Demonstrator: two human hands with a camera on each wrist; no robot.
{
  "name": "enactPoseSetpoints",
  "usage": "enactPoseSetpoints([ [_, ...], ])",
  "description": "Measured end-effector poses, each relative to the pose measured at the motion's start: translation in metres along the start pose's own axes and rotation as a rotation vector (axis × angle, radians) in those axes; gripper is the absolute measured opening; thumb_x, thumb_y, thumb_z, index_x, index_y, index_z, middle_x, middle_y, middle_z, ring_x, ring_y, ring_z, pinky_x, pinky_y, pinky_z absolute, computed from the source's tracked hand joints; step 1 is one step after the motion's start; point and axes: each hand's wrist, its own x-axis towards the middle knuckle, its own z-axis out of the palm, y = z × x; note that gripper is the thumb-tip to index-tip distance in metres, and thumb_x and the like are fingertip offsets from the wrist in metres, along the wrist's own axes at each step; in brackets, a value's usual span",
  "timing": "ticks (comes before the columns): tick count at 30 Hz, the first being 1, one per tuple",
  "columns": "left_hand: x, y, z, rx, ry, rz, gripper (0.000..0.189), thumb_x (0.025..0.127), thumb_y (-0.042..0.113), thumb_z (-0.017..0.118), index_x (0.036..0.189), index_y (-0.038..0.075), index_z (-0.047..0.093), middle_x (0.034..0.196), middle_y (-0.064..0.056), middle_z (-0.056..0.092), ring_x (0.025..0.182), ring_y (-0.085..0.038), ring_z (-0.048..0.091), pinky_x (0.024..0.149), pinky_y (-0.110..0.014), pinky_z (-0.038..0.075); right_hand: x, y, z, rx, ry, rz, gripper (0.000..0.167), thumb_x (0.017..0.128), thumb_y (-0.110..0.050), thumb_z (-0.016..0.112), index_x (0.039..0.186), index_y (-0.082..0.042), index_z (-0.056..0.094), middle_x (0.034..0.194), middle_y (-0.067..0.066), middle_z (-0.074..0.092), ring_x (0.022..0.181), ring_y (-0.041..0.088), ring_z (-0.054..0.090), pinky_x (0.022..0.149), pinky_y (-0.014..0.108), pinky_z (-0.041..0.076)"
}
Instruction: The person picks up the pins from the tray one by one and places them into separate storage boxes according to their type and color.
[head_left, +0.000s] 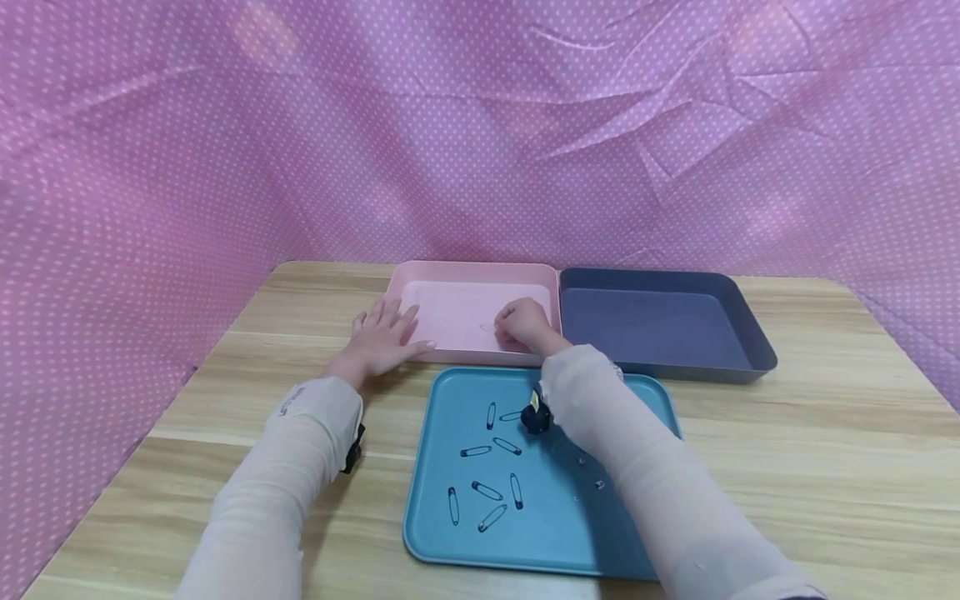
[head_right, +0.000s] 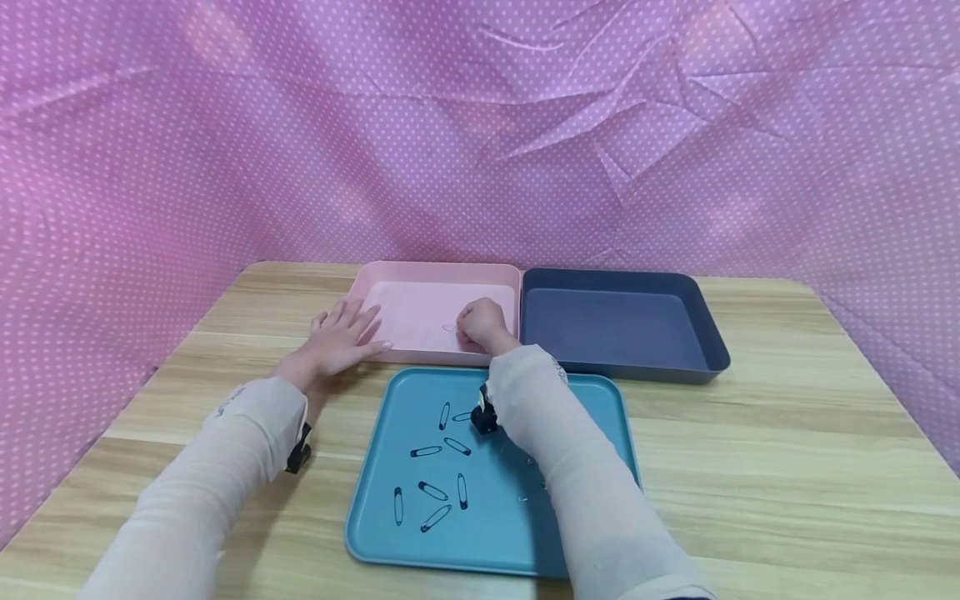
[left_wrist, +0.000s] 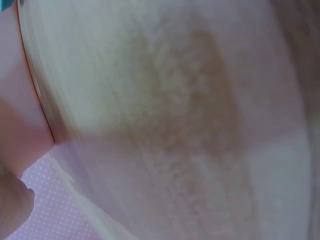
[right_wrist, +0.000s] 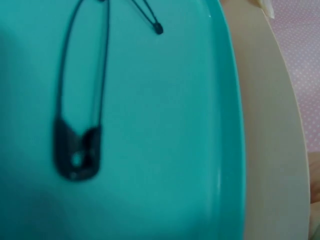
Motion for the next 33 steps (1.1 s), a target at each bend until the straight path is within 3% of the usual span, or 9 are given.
enactPoseSetpoints([
  [5,0.0,0.001,0.0,-0.009,0.005,-0.001,0.078,0.081,0.065,0.025,0.14,0.016,0.007,0.143,-0.015,-0.004,0.127,-0.034,-0.009,0.097,-0.055,-0.002,0.008,0.006,0.001,-0.003,-0.016,-0.046,0.008,0.076,0.005,0.057,0.082,0.003,0.062,0.076,0.012,0.06,0.064,0.02,0.059,0.057,0.028,0.05],
  [10,0.001,0.001,0.0,-0.006,0.014,-0.003,0.081,0.079,0.068,0.023,0.14,0.016,0.007,0.143,-0.014,-0.004,0.127,-0.034,-0.008,0.097,-0.054,-0.002,-0.007,-0.003,-0.005,-0.004,-0.043,-0.034,0.014,0.079,0.001,0.056,0.093,0.004,0.06,0.086,0.014,0.06,0.073,0.022,0.059,0.063,0.028,0.049],
  [13,0.001,0.003,0.0,-0.013,0.021,-0.002,0.081,0.079,0.067,0.024,0.14,0.016,0.008,0.143,-0.014,-0.004,0.127,-0.034,-0.008,0.097,-0.054,-0.002,-0.015,-0.007,-0.009,0.007,-0.061,-0.045,0.017,0.081,-0.001,0.055,0.096,0.004,0.059,0.085,0.013,0.059,0.072,0.021,0.059,0.061,0.026,0.049],
  [22,0.0,0.004,0.0,-0.009,0.009,0.002,0.081,0.08,0.067,0.022,0.14,0.015,0.007,0.143,-0.014,-0.004,0.127,-0.034,-0.01,0.097,-0.054,-0.004,-0.027,-0.013,-0.021,-0.05,-0.06,-0.144,0.018,0.082,-0.007,0.056,0.098,0.002,0.059,0.088,0.012,0.059,0.076,0.02,0.058,0.064,0.026,0.048],
  [28,-0.001,0.002,0.001,-0.014,0.015,0.005,0.08,0.08,0.067,0.023,0.14,0.016,0.007,0.143,-0.014,-0.002,0.127,-0.035,-0.008,0.097,-0.055,-0.001,-0.042,-0.014,-0.032,-0.027,-0.083,-0.214,0.022,0.084,-0.008,0.054,0.102,0.005,0.057,0.096,0.014,0.058,0.081,0.023,0.058,0.07,0.029,0.048],
  [33,-0.002,0.0,0.001,-0.022,0.015,0.005,0.078,0.082,0.063,0.028,0.14,0.015,0.008,0.143,-0.015,-0.004,0.127,-0.035,-0.009,0.097,-0.055,-0.002,-0.052,-0.009,-0.043,-0.065,-0.068,-0.219,0.025,0.084,-0.013,0.055,0.105,0.002,0.057,0.098,0.011,0.058,0.082,0.021,0.058,0.072,0.031,0.048],
])
